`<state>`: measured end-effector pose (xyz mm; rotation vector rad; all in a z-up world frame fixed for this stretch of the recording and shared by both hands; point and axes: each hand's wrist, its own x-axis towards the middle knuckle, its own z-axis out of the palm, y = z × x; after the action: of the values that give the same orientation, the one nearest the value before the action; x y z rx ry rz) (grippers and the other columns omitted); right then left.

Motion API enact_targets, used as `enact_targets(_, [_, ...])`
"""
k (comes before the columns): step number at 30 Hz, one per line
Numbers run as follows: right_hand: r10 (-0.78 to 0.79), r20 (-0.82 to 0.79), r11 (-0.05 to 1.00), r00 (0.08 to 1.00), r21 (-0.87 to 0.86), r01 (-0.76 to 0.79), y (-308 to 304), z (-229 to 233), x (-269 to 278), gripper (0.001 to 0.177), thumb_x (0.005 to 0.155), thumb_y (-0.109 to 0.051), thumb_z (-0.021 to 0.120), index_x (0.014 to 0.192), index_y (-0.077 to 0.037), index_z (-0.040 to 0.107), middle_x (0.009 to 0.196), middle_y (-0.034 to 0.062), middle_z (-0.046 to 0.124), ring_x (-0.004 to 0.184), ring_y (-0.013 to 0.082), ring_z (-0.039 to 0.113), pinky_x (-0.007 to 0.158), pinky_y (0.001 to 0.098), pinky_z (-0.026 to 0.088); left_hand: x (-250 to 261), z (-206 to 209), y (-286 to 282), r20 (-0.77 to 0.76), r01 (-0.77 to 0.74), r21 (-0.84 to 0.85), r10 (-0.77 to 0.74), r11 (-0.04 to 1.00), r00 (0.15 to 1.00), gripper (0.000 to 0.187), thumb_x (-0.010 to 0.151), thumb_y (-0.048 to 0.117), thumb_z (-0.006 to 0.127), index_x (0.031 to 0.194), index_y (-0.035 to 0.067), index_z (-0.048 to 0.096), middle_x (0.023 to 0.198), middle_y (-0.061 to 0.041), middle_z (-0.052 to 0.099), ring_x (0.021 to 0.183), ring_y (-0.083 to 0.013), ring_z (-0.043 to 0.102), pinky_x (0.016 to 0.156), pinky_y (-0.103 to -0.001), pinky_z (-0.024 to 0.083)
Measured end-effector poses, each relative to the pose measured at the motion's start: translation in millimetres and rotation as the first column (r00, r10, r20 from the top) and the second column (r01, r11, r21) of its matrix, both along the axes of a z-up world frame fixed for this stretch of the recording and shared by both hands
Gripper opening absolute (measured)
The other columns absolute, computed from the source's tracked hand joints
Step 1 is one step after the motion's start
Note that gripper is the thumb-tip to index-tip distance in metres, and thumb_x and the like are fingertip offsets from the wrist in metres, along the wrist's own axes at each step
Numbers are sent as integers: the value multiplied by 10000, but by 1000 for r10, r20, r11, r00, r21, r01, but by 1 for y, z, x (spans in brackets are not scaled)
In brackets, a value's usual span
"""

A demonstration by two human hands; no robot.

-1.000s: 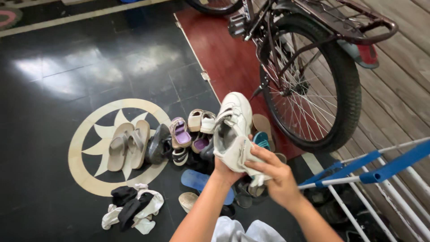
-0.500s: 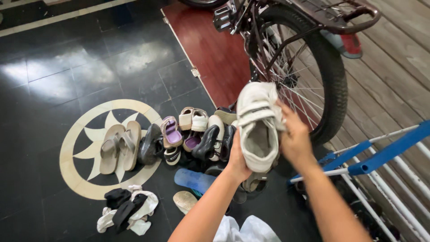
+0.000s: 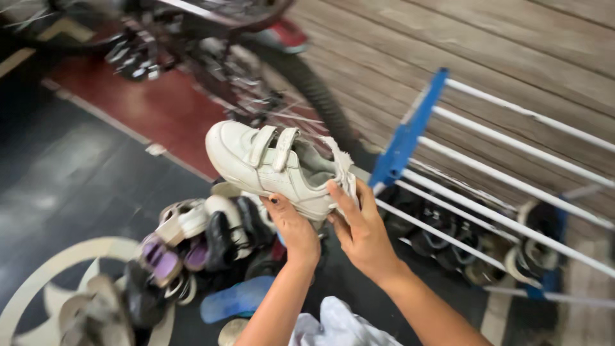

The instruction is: The person sits on the floor and wipes various shoes with a white cloth. They handle multiple pairs including black boots, white sneakers, and sandals, wiping the exterior surfaces and placing them on a nearby drying rack.

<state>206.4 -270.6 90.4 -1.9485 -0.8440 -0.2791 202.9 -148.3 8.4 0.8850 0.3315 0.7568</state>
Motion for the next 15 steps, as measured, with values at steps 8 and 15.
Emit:
enact_targets(8, [-313,2,940,950,-141,310,-124,24,46,407,737,-179,869,1079,-59,685,1056,138,634,981,327,663,840,402,532,68,-27,-85,-172,475,172,-448,863,877,615,1120,205,408,1689,8,283,1052,-170,474,896,-261,406,795,-372,375])
enact_targets(15, [-675,246,658,696,-226,718,-169,-7,114,370,792,-282,889,1078,-105,735,988,139,608,815,383,646,689,500,504,122,36,-127,-281,390,843,-315,370,906,671,909,147,660,1509,-22,412,1406,-291,564,1295,-441,538,1088,-463,441])
